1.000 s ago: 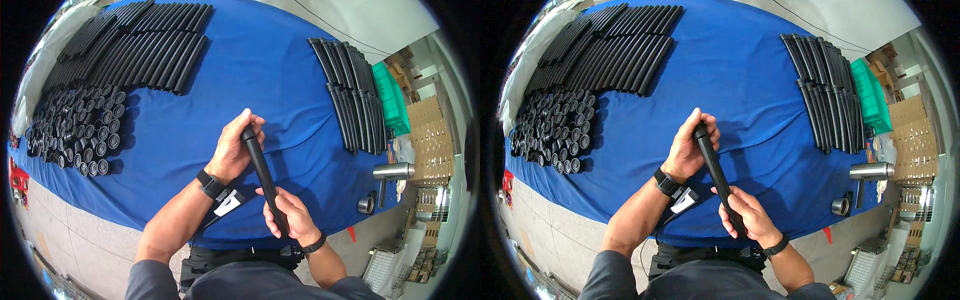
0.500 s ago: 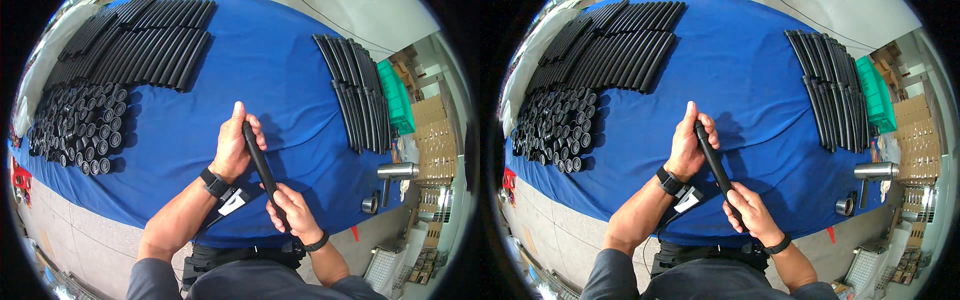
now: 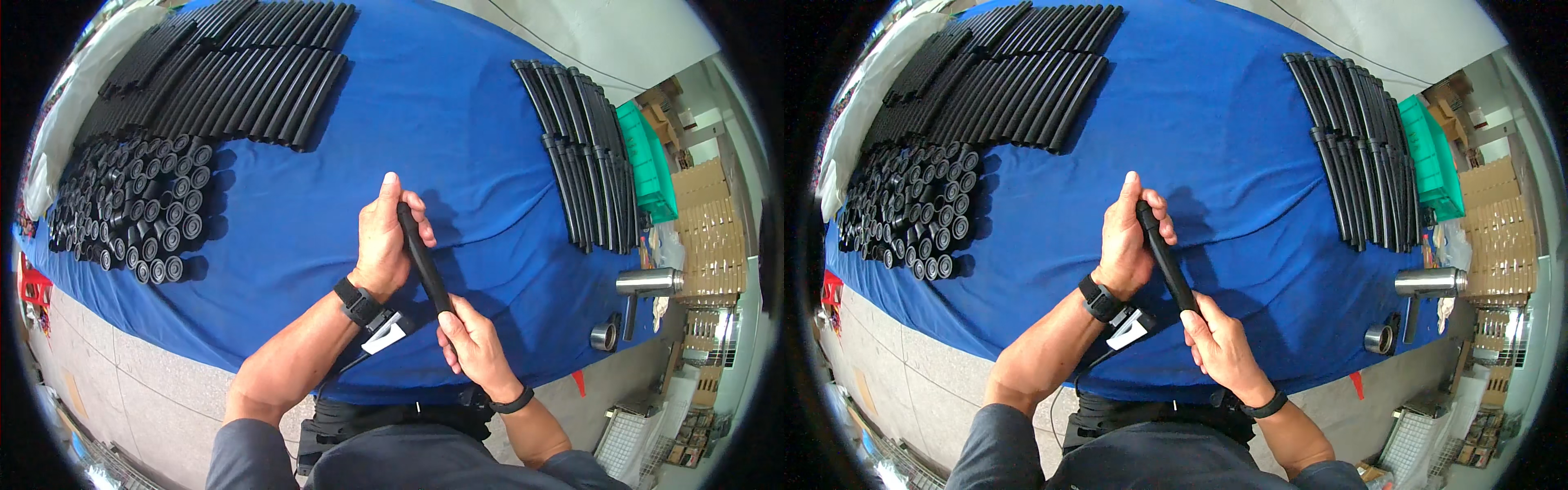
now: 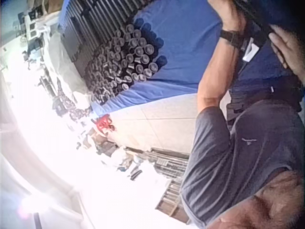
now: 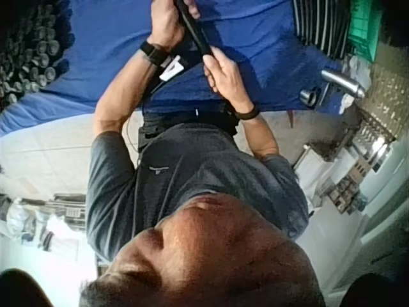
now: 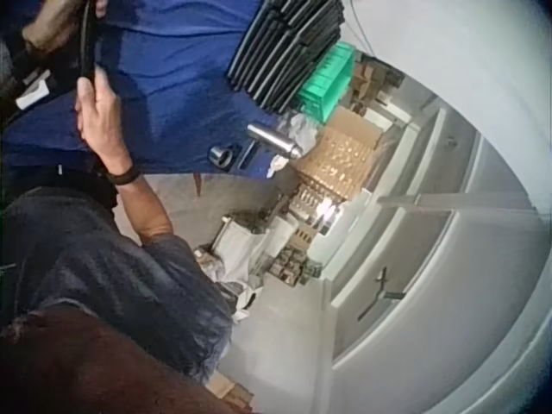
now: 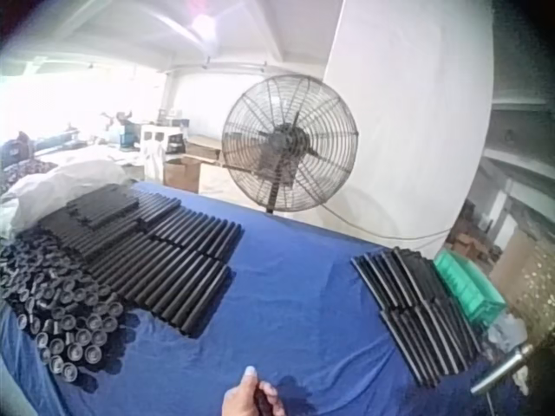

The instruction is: The person assembles black cylindrical components by inserting small circular caps into the ends of the tubes. They pick up a tube and a cap from a blue-covered table, fit them together, and place the assembled unit into a growing stack. The process is repeated multiple times with consistent hand movements.

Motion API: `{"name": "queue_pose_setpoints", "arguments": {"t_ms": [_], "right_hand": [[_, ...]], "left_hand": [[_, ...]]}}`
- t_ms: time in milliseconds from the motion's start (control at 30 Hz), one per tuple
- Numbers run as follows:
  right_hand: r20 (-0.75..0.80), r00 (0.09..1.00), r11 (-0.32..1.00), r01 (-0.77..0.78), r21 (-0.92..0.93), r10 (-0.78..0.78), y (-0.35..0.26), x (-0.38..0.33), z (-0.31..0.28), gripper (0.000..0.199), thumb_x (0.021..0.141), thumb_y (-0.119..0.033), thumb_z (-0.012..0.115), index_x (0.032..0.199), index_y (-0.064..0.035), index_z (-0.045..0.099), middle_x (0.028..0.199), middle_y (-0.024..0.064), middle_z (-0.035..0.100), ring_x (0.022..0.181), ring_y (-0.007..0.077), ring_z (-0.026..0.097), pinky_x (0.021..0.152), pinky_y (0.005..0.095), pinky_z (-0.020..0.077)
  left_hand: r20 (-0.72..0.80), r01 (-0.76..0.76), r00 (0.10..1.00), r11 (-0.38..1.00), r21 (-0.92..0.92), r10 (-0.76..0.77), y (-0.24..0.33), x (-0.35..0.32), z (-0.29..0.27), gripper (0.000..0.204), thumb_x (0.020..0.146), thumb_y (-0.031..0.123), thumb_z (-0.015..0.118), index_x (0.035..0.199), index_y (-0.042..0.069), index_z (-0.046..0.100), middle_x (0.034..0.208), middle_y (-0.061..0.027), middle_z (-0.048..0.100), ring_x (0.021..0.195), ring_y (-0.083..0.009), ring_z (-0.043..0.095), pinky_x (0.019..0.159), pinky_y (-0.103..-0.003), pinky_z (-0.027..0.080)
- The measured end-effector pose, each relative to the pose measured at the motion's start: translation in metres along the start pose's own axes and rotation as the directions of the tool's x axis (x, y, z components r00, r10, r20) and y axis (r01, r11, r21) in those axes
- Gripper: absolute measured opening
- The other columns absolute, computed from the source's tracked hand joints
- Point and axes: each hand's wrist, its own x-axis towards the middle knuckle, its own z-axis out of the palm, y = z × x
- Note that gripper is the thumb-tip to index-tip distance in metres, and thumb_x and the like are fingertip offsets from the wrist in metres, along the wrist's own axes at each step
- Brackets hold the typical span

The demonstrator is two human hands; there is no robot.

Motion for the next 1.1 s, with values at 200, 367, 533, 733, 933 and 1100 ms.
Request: {"name": "queue_pose_setpoints", "arguments": {"t_ms": [200, 367, 533, 733, 933, 1100], "right_hand": [[0.061, 0.997, 0.990, -0.054, 0.132, 0.046, 0.003, 0.002, -0.018, 0.040, 0.108, -0.029, 0.055, 0.138, -0.0027, 0.054, 0.079, 0.0020, 0.059, 0.055, 0.0059, 0.055, 0.044, 0.0219, 0.0445], [0.155, 0.988, 0.978, -0.035, 0.205, 0.003, 0.005, -0.003, -0.022, 0.041, 0.108, -0.029, 0.056, 0.140, -0.0029, 0.053, 0.088, 0.0057, 0.064, 0.061, 0.0081, 0.060, 0.051, 0.0233, 0.0502], [0.549, 0.830, 0.578, -0.398, 0.712, -0.104, 0.021, -0.008, -0.025, 0.050, 0.109, -0.030, 0.053, 0.152, -0.0084, 0.041, 0.089, 0.0082, 0.063, 0.054, 0.0106, 0.057, 0.044, 0.0237, 0.0450], [0.463, 0.885, 0.690, -0.363, 0.626, 0.046, 0.018, -0.009, -0.016, 0.048, 0.109, -0.028, 0.053, 0.153, -0.0120, 0.040, 0.076, -0.0011, 0.047, 0.049, 0.0035, 0.043, 0.041, 0.0189, 0.0361], [0.408, 0.910, 0.771, -0.316, 0.553, 0.080, 0.011, -0.012, -0.013, 0.045, 0.109, -0.028, 0.054, 0.149, -0.0112, 0.043, 0.075, -0.0027, 0.045, 0.049, 0.0021, 0.040, 0.041, 0.0188, 0.0353], [0.389, 0.919, 0.778, -0.295, 0.555, 0.071, 0.014, -0.013, -0.018, 0.038, 0.108, -0.026, 0.056, 0.140, -0.0079, 0.048, 0.074, -0.0033, 0.047, 0.047, 0.0025, 0.042, 0.040, 0.0200, 0.0350]], "left_hand": [[0.027, 0.101, 0.995, 0.949, -0.298, -0.097, 0.021, -0.005, 0.020, 0.063, 0.102, 0.066, 0.047, 0.102, 0.006, 0.066, 0.084, -0.0059, 0.060, 0.077, -0.0213, 0.062, 0.073, -0.038, 0.056], [0.049, 0.108, 0.994, 0.984, -0.144, -0.102, 0.013, 0.006, 0.003, 0.053, 0.100, 0.060, 0.057, 0.097, 0.007, 0.065, 0.077, -0.0019, 0.055, 0.070, -0.0170, 0.056, 0.064, -0.033, 0.051], [0.119, 0.152, 0.985, 0.949, -0.277, -0.123, 0.016, 0.001, 0.006, 0.043, 0.104, 0.050, 0.058, 0.084, 0.012, 0.060, 0.066, 0.0036, 0.045, 0.053, -0.0087, 0.040, 0.048, -0.026, 0.034], [0.020, 0.089, 0.996, 0.976, -0.201, -0.086, 0.011, 0.004, 0.004, 0.040, 0.104, 0.046, 0.059, 0.082, 0.013, 0.059, 0.064, 0.0036, 0.047, 0.050, -0.0081, 0.041, 0.045, -0.025, 0.035], [0.024, 0.096, 0.995, 0.978, -0.185, -0.093, 0.010, 0.004, 0.003, 0.039, 0.105, 0.045, 0.058, 0.082, 0.013, 0.059, 0.065, 0.0035, 0.047, 0.051, -0.0089, 0.041, 0.045, -0.026, 0.036], [0.054, 0.092, 0.995, 0.981, -0.169, -0.084, 0.005, 0.006, 0.001, 0.044, 0.106, 0.049, 0.054, 0.086, 0.011, 0.061, 0.067, 0.0017, 0.049, 0.056, -0.0108, 0.045, 0.051, -0.027, 0.039]]}}
